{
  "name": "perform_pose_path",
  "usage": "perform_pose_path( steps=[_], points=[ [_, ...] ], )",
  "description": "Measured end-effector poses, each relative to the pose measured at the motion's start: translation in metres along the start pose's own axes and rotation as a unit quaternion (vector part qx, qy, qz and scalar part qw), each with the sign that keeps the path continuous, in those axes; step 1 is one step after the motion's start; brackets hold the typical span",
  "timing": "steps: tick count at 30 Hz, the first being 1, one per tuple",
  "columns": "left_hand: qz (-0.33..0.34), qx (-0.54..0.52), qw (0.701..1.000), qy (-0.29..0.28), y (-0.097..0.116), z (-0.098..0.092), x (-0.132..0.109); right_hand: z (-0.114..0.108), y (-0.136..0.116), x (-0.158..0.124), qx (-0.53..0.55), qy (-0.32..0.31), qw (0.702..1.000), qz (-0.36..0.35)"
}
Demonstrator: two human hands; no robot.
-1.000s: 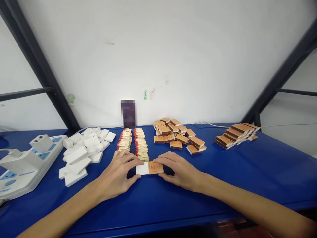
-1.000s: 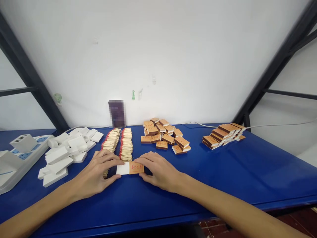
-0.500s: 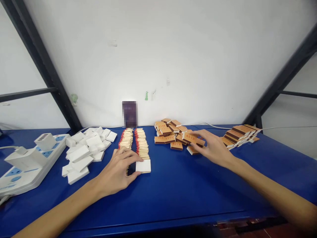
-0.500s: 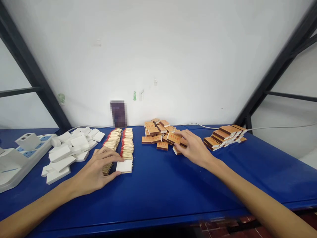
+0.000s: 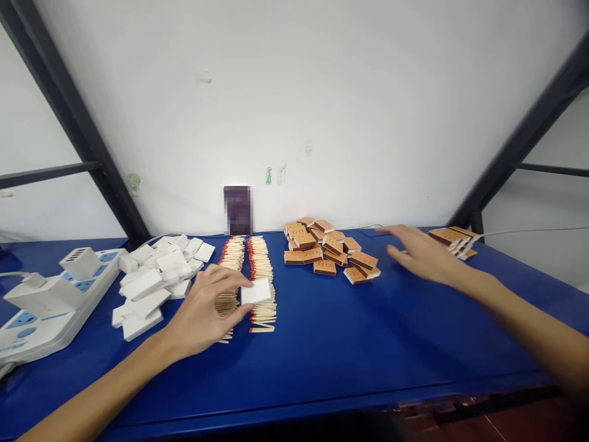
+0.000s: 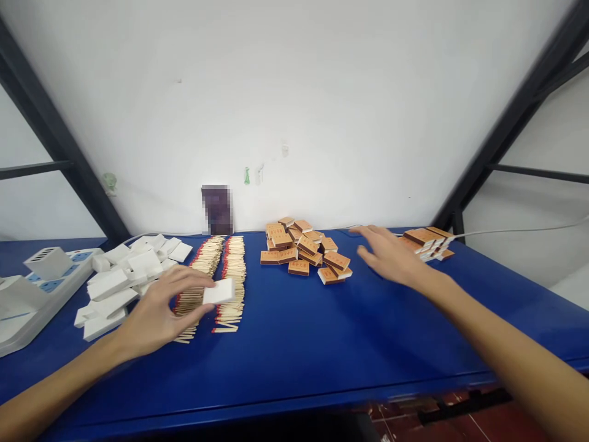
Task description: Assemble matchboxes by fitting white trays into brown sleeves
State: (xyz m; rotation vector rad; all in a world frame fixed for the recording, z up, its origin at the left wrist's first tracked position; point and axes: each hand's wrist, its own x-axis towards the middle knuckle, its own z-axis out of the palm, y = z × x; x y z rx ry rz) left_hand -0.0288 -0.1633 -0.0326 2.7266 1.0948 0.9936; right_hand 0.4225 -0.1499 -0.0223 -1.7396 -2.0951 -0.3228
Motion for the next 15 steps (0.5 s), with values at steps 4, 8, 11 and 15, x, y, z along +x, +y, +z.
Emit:
perform_pose_path(
  steps=[4,8,11,15],
  points=[
    [-0.027,0.060,0.996,0.067,-0.013,-0.032,-0.016,-0.021,0.051,-0.027,-0.061,-0.050,0.997,-0.012],
    [-0.072,0.195,0.977,0.048,-0.036,-0.061,-0.054,-0.020,0.074,-0.041,-0.068,-0.087,0.993,-0.044],
    [-0.107,0.263,0.958,0.052,-0.050,-0.071,-0.085,-0.010,0.082,-0.038,-0.086,-0.116,0.988,-0.052],
    [-0.093,0.318,0.943,0.032,-0.057,-0.074,-0.110,0.003,0.093,-0.028,-0.120,-0.174,0.975,-0.071]
  ],
)
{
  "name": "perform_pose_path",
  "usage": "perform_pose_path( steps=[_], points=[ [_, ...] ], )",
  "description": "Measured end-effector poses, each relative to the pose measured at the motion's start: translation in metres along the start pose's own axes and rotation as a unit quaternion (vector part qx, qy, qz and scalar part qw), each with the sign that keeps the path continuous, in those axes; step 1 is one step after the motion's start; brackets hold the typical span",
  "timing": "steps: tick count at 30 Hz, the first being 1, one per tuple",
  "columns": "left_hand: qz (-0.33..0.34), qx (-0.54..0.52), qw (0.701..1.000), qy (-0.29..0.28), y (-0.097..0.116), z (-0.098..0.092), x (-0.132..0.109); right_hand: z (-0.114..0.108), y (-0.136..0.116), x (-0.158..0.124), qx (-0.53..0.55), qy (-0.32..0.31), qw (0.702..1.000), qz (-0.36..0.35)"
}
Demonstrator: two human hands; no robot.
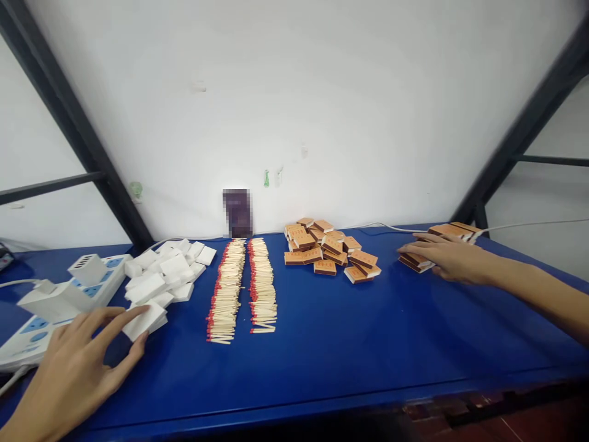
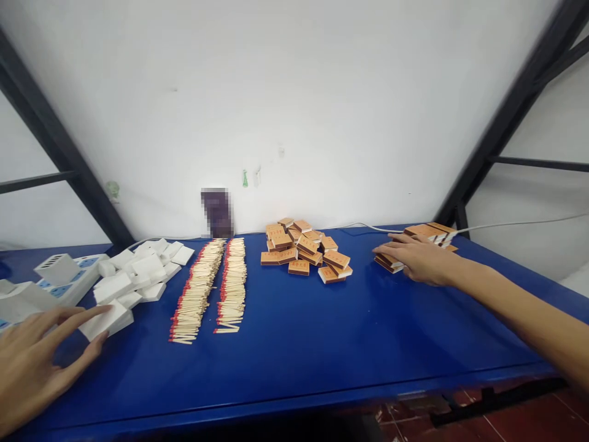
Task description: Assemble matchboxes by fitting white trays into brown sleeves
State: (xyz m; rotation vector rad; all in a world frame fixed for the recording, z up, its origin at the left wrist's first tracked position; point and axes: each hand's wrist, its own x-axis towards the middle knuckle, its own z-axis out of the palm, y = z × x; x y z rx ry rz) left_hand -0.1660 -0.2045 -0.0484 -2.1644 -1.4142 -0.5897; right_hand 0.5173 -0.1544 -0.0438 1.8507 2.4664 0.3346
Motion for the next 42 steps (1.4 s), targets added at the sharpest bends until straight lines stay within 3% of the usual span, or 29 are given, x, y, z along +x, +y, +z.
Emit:
perform_pose_path(
  steps=[4,8,14,20,23,27,30,34,37,42],
  points=[
    [0.020,0.040,0.999,0.003,0.001,-0.002,-0.009,-0.003,0.004,0.006,-0.012,-0.006,0.999,-0.042],
    [0.035,0.009,0.999,0.012,0.005,-0.006,-0.019,-0.022,-0.014,0.002,0.013,0.049,0.999,-0.021],
    [0.048,-0.050,0.998,0.005,0.005,-0.009,-0.031,-0.049,-0.065,-0.006,0.140,0.119,0.982,0.049],
    [0.014,-0.062,0.998,0.031,0.018,-0.011,-0.019,-0.052,-0.131,-0.003,0.329,0.167,0.927,0.067],
    [-0.001,-0.125,0.992,0.031,0.034,-0.013,-0.005,-0.048,-0.168,0.009,0.494,0.141,0.857,0.049],
    [-0.006,-0.218,0.976,-0.019,0.063,-0.017,0.031,-0.045,-0.218,0.029,0.726,0.060,0.684,0.031],
    [0.054,-0.273,0.960,-0.034,0.087,-0.020,0.067,-0.047,-0.250,0.043,0.816,0.015,0.577,0.012],
    [0.133,-0.297,0.944,-0.048,0.118,-0.014,0.106,-0.052,-0.277,0.053,0.886,-0.080,0.457,-0.020],
    [0.189,-0.315,0.929,-0.050,0.131,-0.003,0.120,-0.056,-0.283,0.056,0.903,-0.130,0.408,-0.036],
    [0.229,-0.373,0.897,0.060,0.134,0.014,0.120,-0.057,-0.282,0.056,0.908,-0.154,0.390,-0.026]
  ],
)
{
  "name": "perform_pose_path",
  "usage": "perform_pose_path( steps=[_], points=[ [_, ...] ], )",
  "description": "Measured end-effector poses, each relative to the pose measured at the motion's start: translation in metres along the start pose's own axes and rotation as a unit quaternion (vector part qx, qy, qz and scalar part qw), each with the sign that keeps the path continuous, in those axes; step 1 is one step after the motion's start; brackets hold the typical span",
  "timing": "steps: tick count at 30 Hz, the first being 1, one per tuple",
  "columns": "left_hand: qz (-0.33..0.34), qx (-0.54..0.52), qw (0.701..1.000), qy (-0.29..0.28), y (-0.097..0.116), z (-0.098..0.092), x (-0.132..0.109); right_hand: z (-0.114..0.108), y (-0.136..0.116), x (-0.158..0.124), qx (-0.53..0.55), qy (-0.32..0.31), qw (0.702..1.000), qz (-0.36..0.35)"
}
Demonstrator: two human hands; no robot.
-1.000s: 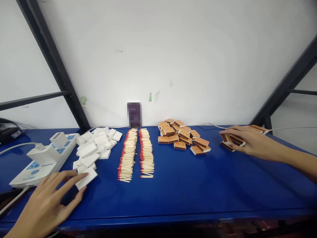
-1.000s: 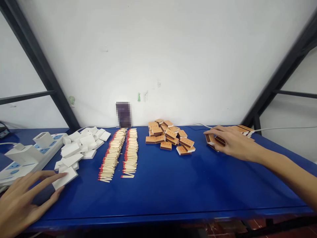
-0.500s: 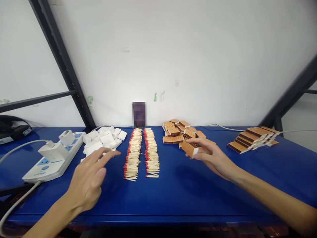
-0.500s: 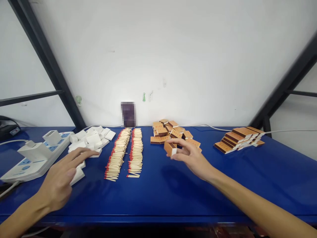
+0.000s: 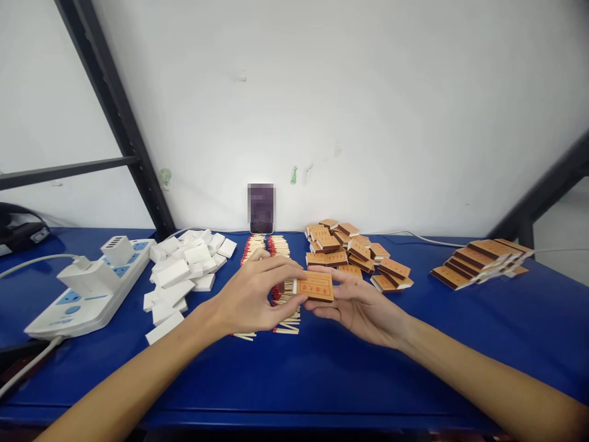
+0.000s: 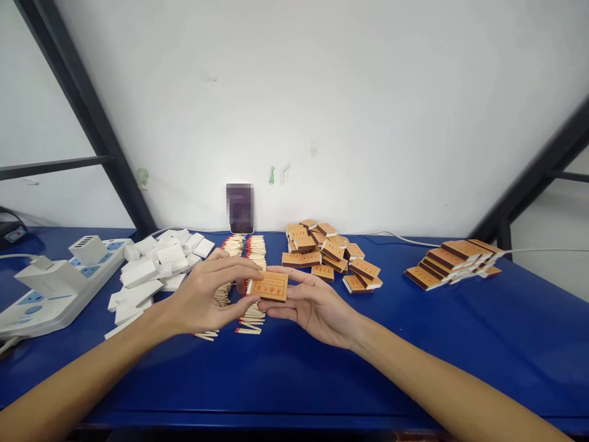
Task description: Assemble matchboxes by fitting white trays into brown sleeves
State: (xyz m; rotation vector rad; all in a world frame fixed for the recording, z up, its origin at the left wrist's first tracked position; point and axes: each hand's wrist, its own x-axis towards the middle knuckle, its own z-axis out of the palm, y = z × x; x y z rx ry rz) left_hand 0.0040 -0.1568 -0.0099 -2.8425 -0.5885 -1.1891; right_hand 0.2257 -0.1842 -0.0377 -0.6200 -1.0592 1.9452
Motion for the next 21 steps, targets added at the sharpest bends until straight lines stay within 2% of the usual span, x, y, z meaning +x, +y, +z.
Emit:
perform_pose_path(
  steps=[2,4,6,10,12,14,18,21],
  points=[
    [-0.001,-0.013,1.000,0.007,0.000,0.001,-0.003,0.000,0.002,0.000,0.000,0.013,1.000,0.000],
    [-0.033,-0.039,0.999,-0.017,0.002,-0.001,-0.004,0.001,0.003,0.001,-0.007,0.037,0.999,0.003],
    [-0.101,-0.072,0.990,-0.061,0.003,-0.005,-0.002,0.002,0.002,0.002,-0.031,0.060,0.998,0.011],
    [-0.250,-0.142,0.948,-0.133,0.002,-0.013,0.007,0.004,-0.008,0.005,-0.114,0.071,0.991,-0.004],
    [-0.275,-0.169,0.935,-0.146,0.000,-0.014,0.010,0.006,-0.014,0.007,-0.146,0.066,0.987,-0.012],
    [-0.272,-0.185,0.931,-0.159,0.000,-0.017,0.011,0.008,-0.016,0.009,-0.193,0.058,0.979,-0.010],
    [-0.247,-0.178,0.930,-0.204,0.006,-0.024,0.004,0.010,-0.011,0.007,-0.349,0.044,0.935,-0.038],
    [-0.242,-0.133,0.940,-0.199,0.013,-0.025,-0.011,0.008,-0.002,-0.001,-0.493,0.041,0.860,-0.122]
  ],
)
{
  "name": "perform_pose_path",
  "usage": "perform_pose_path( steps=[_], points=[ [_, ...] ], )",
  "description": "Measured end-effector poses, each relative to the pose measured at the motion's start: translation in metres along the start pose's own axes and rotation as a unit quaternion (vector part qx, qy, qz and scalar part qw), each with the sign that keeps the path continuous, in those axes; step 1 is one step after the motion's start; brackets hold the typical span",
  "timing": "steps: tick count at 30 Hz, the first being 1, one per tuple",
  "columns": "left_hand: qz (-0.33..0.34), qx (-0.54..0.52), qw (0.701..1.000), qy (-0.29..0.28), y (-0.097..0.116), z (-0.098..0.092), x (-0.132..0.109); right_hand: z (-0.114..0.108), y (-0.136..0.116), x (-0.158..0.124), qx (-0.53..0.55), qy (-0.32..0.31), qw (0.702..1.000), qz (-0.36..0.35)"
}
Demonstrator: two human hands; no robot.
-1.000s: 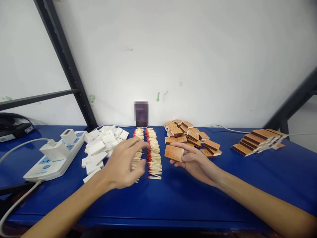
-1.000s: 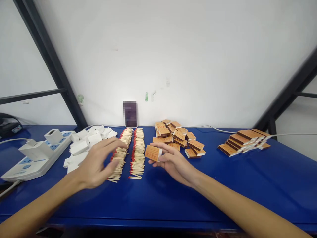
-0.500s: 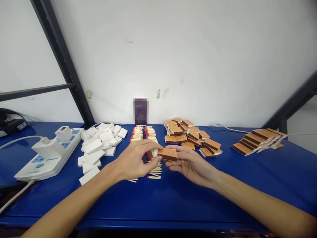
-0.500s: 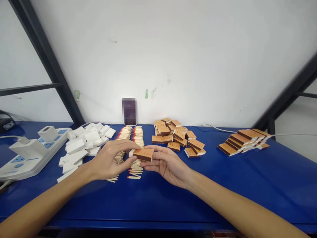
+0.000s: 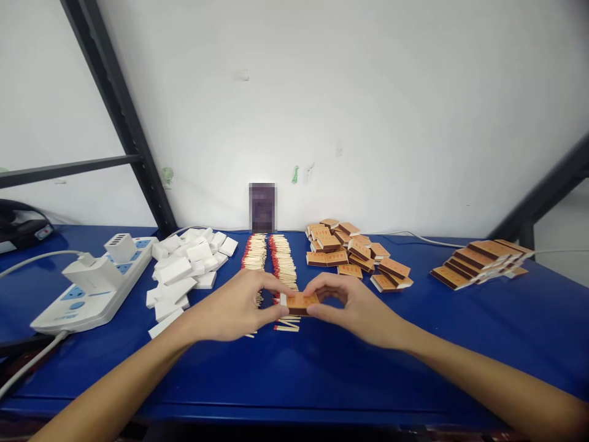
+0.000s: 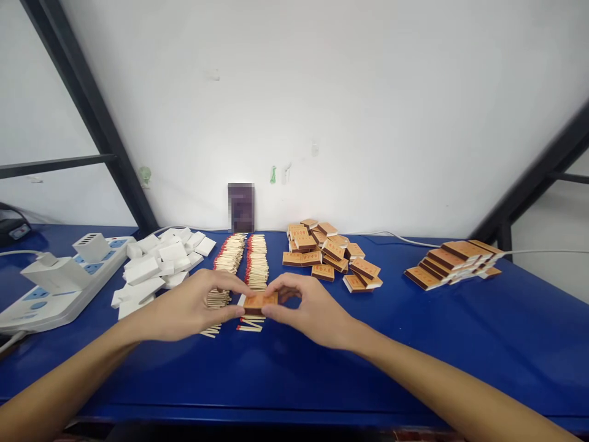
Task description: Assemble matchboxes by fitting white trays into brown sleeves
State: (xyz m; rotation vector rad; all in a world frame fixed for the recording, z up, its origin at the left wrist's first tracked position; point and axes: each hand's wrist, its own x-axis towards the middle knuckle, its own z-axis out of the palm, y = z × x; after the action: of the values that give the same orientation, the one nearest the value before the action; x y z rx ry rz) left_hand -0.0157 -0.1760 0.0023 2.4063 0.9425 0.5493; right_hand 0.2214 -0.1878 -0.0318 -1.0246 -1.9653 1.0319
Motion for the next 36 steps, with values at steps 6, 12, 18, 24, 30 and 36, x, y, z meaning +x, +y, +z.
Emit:
perform_pose_path(
  steps=[6,12,18,24,30,36],
  points=[
    [0.003,0.100,0.993,0.056,-0.014,0.031,-0.021,0.003,0.017,-0.015,-0.223,-0.018,0.964,-0.144],
    [0.046,0.142,0.988,0.048,-0.017,0.043,-0.025,0.001,0.028,-0.024,-0.240,-0.026,0.960,-0.139],
    [0.053,0.182,0.980,0.067,-0.025,0.040,-0.031,-0.014,0.035,-0.040,-0.245,0.006,0.960,-0.133],
    [0.047,0.196,0.978,0.062,-0.029,0.037,-0.032,-0.052,0.041,-0.069,-0.311,0.092,0.943,-0.075],
    [0.043,0.185,0.978,0.091,-0.024,0.033,-0.028,-0.119,0.053,-0.089,-0.386,0.259,0.885,0.010],
    [0.047,0.176,0.976,0.122,-0.026,0.033,-0.031,-0.117,0.066,-0.080,-0.447,0.204,0.870,-0.031]
  ],
)
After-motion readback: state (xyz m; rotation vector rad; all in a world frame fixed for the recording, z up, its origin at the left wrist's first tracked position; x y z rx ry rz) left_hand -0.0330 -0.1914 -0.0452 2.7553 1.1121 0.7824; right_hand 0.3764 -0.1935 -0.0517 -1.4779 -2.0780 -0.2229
